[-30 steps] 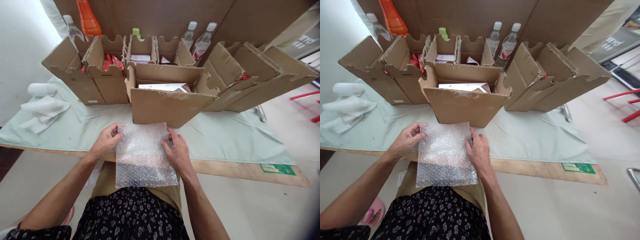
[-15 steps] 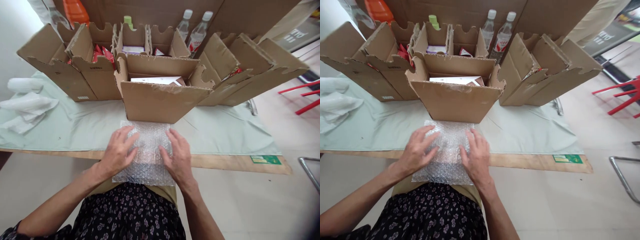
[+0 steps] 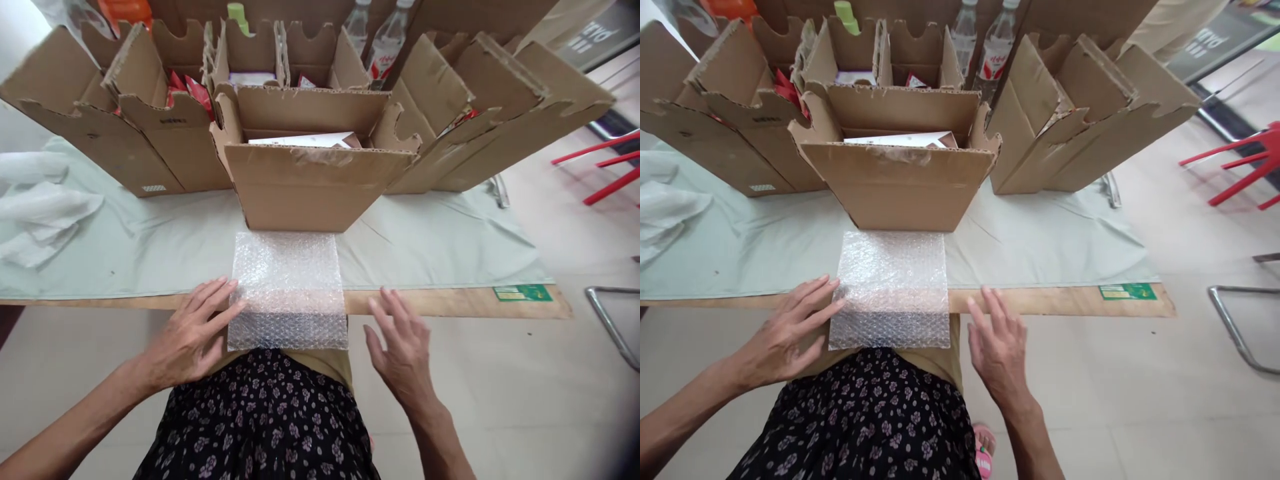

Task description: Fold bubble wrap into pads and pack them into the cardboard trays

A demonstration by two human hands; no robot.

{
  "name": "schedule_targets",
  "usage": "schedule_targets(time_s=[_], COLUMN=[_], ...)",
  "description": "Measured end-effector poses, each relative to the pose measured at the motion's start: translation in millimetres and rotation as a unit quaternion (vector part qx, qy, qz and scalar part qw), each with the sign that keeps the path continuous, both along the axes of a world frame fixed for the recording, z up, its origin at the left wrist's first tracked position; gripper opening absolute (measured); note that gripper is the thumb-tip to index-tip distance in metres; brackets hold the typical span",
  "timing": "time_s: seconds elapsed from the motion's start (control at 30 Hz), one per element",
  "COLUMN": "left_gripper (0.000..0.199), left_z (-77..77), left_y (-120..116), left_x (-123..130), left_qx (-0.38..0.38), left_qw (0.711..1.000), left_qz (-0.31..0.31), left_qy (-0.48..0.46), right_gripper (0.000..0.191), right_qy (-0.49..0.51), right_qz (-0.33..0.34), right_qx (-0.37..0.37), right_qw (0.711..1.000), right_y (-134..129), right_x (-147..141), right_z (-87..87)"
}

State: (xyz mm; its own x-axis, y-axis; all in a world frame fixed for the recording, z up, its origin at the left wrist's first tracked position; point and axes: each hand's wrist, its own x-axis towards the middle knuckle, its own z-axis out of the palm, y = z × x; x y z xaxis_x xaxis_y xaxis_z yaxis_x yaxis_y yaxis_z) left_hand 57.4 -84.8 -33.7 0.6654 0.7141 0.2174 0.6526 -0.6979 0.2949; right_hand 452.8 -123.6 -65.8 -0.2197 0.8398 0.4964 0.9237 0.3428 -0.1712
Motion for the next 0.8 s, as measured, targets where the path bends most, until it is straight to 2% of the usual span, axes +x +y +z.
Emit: schedule_targets(time_s=[0.1, 0.2, 0.33, 0.43, 0.5, 0.57, 0.67, 0.73, 0.8], left_gripper=[0.083, 0.076, 0.055, 0.037, 0.024, 0.017, 0.024, 0.029, 0.033], left_z=[-12.7, -22.1, -19.9, -8.9, -0.7, 5.4, 7.7, 5.3, 1.5], left_y=[-1.9, 4.3, 11.4, 15.3, 19.1, 24.4, 34.8, 41.5, 46.5], left_x=[-6.2, -1.1, 11.7, 21.5, 28.4, 35.6, 44.9, 49.4, 53.0], left_qx=[0.041, 0.073, 0.073, 0.020, -0.025, -0.070, -0.136, -0.152, -0.137], left_qw=[0.998, 0.996, 0.994, 0.984, 0.976, 0.961, 0.931, 0.923, 0.925], left_qz=[-0.010, -0.030, -0.023, -0.002, 0.050, 0.141, 0.257, 0.292, 0.307], left_qy=[0.050, 0.044, -0.074, -0.174, -0.211, -0.229, -0.222, -0.202, -0.174], right_gripper=[0.059, 0.046, 0.025, 0.017, 0.010, 0.011, 0.016, 0.020, 0.022], right_qy=[-0.017, 0.032, 0.147, 0.222, 0.252, 0.259, 0.232, 0.198, 0.166], right_qz=[0.045, 0.089, 0.147, 0.127, 0.071, 0.014, -0.038, -0.055, -0.065], right_qx=[-0.030, -0.030, -0.022, -0.053, -0.082, -0.094, -0.048, -0.007, 0.015], right_qw=[0.998, 0.995, 0.978, 0.965, 0.962, 0.961, 0.971, 0.979, 0.984], right_y=[0.1, 14.3, 31.2, 36.6, 39.5, 44.0, 53.9, 60.2, 64.1], right_x=[-20.9, -34.9, -38.1, -41.6, -46.1, -50.6, -55.8, -58.2, -60.3], right_z=[-7.7, -3.3, 15.6, 24.0, 23.7, 19.8, 10.0, 3.2, -2.4])
